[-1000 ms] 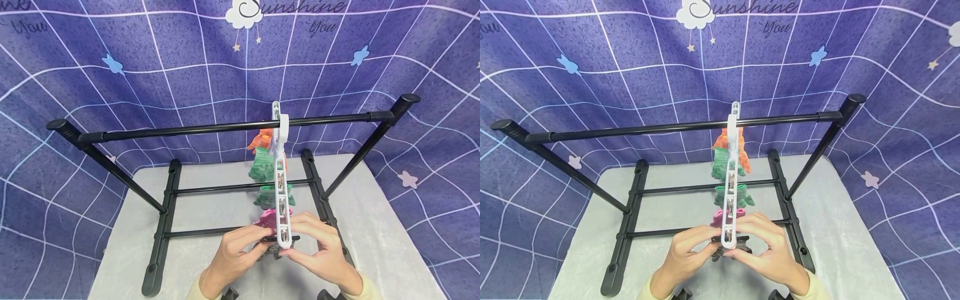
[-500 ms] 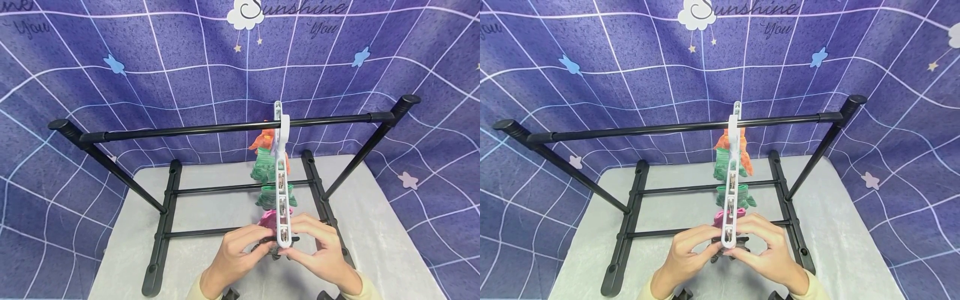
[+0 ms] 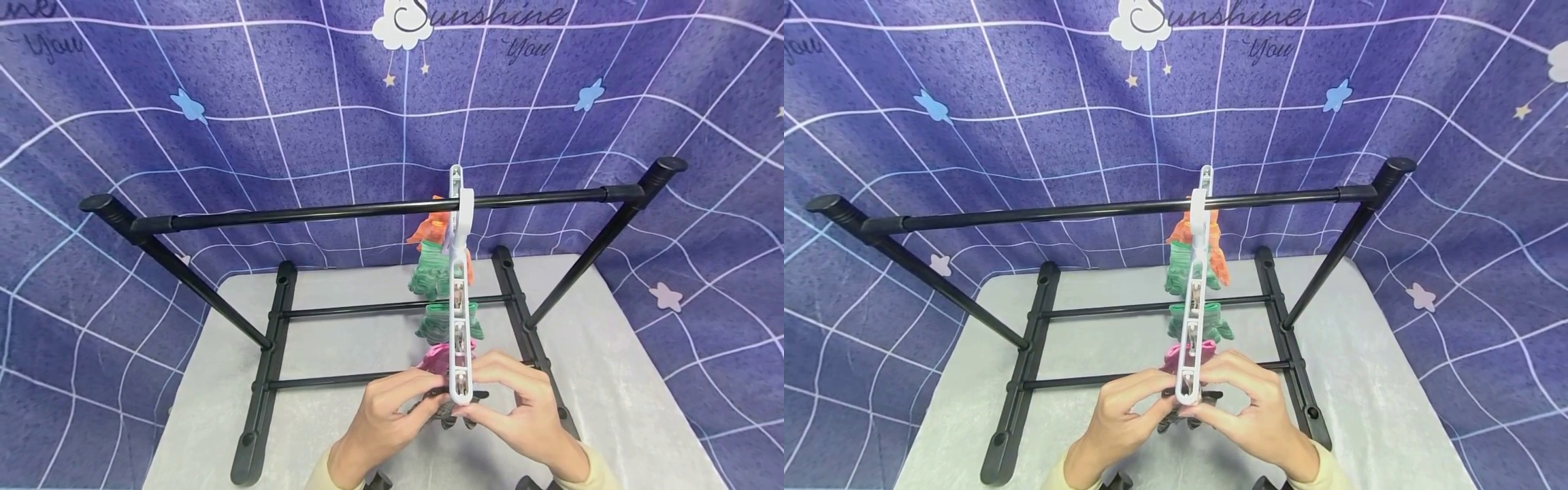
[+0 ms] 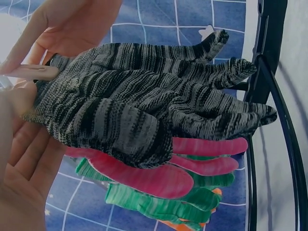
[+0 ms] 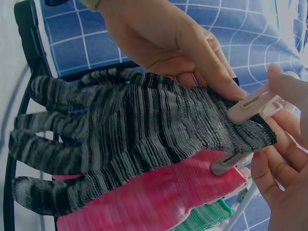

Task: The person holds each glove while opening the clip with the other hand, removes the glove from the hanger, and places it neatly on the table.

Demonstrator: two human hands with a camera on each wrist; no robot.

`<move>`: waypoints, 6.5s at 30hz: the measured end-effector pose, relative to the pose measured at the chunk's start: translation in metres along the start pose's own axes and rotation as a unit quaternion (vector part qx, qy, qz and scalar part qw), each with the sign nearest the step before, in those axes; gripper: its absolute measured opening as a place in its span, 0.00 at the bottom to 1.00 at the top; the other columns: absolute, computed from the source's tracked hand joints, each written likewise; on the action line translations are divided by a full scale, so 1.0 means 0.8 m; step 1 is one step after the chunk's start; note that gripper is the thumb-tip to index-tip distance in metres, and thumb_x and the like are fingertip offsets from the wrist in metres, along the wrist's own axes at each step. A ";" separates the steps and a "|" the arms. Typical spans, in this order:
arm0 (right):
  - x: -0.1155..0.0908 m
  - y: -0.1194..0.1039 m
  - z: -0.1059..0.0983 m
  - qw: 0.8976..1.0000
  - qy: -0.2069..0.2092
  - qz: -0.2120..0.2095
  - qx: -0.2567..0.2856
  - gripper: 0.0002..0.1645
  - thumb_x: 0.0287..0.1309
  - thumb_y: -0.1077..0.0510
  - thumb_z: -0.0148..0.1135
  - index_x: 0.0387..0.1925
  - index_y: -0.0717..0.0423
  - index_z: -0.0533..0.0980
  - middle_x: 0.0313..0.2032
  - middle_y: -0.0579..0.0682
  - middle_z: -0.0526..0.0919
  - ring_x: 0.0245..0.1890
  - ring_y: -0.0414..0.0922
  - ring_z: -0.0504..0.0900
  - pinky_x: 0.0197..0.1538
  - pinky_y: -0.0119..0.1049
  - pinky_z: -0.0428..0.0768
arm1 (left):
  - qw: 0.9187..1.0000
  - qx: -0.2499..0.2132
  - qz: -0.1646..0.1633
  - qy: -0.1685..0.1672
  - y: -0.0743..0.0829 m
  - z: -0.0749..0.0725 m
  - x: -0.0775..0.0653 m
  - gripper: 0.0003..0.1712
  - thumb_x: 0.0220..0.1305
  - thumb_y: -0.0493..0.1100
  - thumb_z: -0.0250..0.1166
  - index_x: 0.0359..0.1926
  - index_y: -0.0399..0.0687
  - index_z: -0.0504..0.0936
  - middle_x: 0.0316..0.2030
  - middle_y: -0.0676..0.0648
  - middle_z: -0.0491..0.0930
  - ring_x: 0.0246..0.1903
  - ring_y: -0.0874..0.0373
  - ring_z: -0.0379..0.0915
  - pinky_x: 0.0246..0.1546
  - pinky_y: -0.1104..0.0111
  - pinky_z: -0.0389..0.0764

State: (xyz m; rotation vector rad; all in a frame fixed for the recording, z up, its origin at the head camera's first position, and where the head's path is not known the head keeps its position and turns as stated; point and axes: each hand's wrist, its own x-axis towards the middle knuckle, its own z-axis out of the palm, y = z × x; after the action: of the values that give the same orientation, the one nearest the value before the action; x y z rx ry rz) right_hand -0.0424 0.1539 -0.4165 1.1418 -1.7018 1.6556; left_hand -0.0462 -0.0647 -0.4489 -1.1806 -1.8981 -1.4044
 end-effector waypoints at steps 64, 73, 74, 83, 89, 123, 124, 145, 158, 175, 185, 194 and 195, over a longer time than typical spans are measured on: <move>0.002 0.002 0.002 0.999 0.038 -0.002 0.034 0.10 0.57 0.67 0.81 0.36 0.67 0.86 0.34 0.56 0.88 0.37 0.46 0.85 0.48 0.31 0.84 | 1.000 -0.016 -0.007 0.009 0.003 0.003 -0.001 0.12 0.66 0.29 0.74 0.50 0.39 0.88 0.41 0.43 0.91 0.41 0.59 0.89 0.44 0.73 0.88; 0.001 0.004 0.001 0.998 0.044 -0.013 0.037 0.09 0.57 0.69 0.80 0.36 0.69 0.85 0.33 0.58 0.88 0.36 0.47 0.85 0.48 0.31 0.84 | 1.000 -0.015 -0.013 0.019 0.003 0.000 -0.006 0.12 0.67 0.30 0.73 0.51 0.39 0.88 0.42 0.43 0.91 0.41 0.58 0.89 0.44 0.71 0.88; 0.001 0.004 0.001 0.998 0.043 -0.014 0.037 0.09 0.57 0.69 0.80 0.36 0.69 0.85 0.33 0.58 0.88 0.36 0.47 0.85 0.48 0.31 0.84 | 1.000 -0.016 -0.013 0.020 0.003 0.000 -0.006 0.12 0.68 0.30 0.73 0.51 0.39 0.88 0.42 0.43 0.91 0.41 0.57 0.89 0.45 0.70 0.88; -0.001 0.004 0.002 0.998 0.044 -0.014 0.036 0.09 0.57 0.69 0.80 0.35 0.69 0.85 0.33 0.57 0.88 0.36 0.47 0.85 0.47 0.31 0.84 | 0.999 -0.014 -0.014 0.025 0.004 -0.005 -0.010 0.12 0.68 0.30 0.73 0.51 0.39 0.89 0.42 0.43 0.91 0.42 0.55 0.90 0.48 0.67 0.89; 0.000 0.003 0.002 0.998 0.043 -0.016 0.035 0.08 0.57 0.70 0.79 0.35 0.69 0.85 0.32 0.58 0.87 0.35 0.47 0.85 0.47 0.31 0.84 | 0.999 -0.015 -0.024 0.030 0.003 -0.008 -0.015 0.13 0.68 0.30 0.73 0.52 0.40 0.89 0.42 0.44 0.91 0.42 0.55 0.90 0.47 0.68 0.89; -0.004 0.000 0.004 1.000 0.029 0.003 0.008 0.13 0.54 0.65 0.83 0.37 0.67 0.85 0.34 0.55 0.87 0.38 0.46 0.86 0.51 0.30 0.84 | 0.997 -0.012 -0.027 0.068 0.004 -0.028 -0.028 0.14 0.65 0.29 0.74 0.51 0.41 0.90 0.41 0.44 0.91 0.39 0.55 0.89 0.43 0.70 0.88; -0.004 0.000 0.005 1.000 0.027 0.005 0.006 0.14 0.55 0.64 0.83 0.37 0.66 0.84 0.34 0.55 0.87 0.38 0.46 0.86 0.51 0.30 0.84 | 0.997 -0.012 -0.029 0.069 0.004 -0.029 -0.028 0.15 0.65 0.28 0.74 0.52 0.41 0.90 0.41 0.44 0.91 0.39 0.56 0.89 0.42 0.70 0.88; -0.010 0.008 -0.001 1.000 0.020 -0.010 0.021 0.20 0.45 0.70 0.86 0.39 0.69 0.84 0.36 0.57 0.87 0.37 0.48 0.86 0.52 0.31 0.84 | 0.993 0.033 -0.080 0.079 0.000 -0.057 -0.040 0.18 0.62 0.27 0.75 0.51 0.45 0.91 0.41 0.48 0.91 0.37 0.59 0.88 0.43 0.73 0.87; -0.009 0.007 -0.001 0.999 0.013 -0.020 0.032 0.22 0.50 0.70 0.84 0.45 0.72 0.82 0.41 0.58 0.87 0.43 0.48 0.85 0.55 0.33 0.82 | 0.990 0.054 -0.091 0.092 -0.002 -0.068 -0.049 0.18 0.60 0.27 0.76 0.50 0.45 0.91 0.40 0.48 0.91 0.37 0.59 0.87 0.44 0.75 0.85; -0.011 0.006 -0.004 0.999 0.019 -0.018 0.017 0.22 0.56 0.66 0.82 0.47 0.74 0.80 0.45 0.58 0.87 0.49 0.48 0.84 0.60 0.34 0.80 | 0.978 0.110 -0.145 0.101 0.001 -0.085 -0.062 0.21 0.59 0.28 0.77 0.51 0.51 0.91 0.41 0.51 0.92 0.38 0.61 0.88 0.46 0.77 0.85; -0.012 0.006 -0.004 1.000 0.010 -0.018 0.014 0.22 0.54 0.69 0.82 0.48 0.71 0.82 0.47 0.59 0.88 0.44 0.48 0.82 0.56 0.33 0.78 | 0.972 0.121 -0.174 0.102 0.005 -0.088 -0.066 0.20 0.58 0.27 0.78 0.49 0.49 0.92 0.41 0.53 0.92 0.39 0.61 0.89 0.45 0.76 0.86; -0.014 0.005 -0.010 1.000 0.008 -0.017 -0.003 0.20 0.54 0.69 0.82 0.47 0.71 0.82 0.46 0.58 0.88 0.47 0.48 0.84 0.60 0.32 0.79 | 0.968 0.128 -0.188 0.109 0.005 -0.089 -0.074 0.22 0.57 0.26 0.78 0.50 0.51 0.92 0.41 0.50 0.92 0.40 0.61 0.89 0.45 0.77 0.85; -0.015 0.005 -0.011 1.000 0.010 -0.014 -0.009 0.20 0.55 0.69 0.82 0.47 0.71 0.82 0.46 0.58 0.88 0.47 0.47 0.85 0.59 0.31 0.80 | 0.967 0.130 -0.192 0.111 0.005 -0.090 -0.075 0.22 0.57 0.26 0.78 0.50 0.51 0.92 0.41 0.50 0.92 0.40 0.61 0.89 0.45 0.77 0.85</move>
State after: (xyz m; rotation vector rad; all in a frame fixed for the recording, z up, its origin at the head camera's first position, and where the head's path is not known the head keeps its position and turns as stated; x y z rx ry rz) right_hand -0.0412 0.1649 -0.4271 1.1319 -1.6762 1.6272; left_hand -0.0199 -0.1521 -0.4697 -0.5271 -2.1397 -1.3532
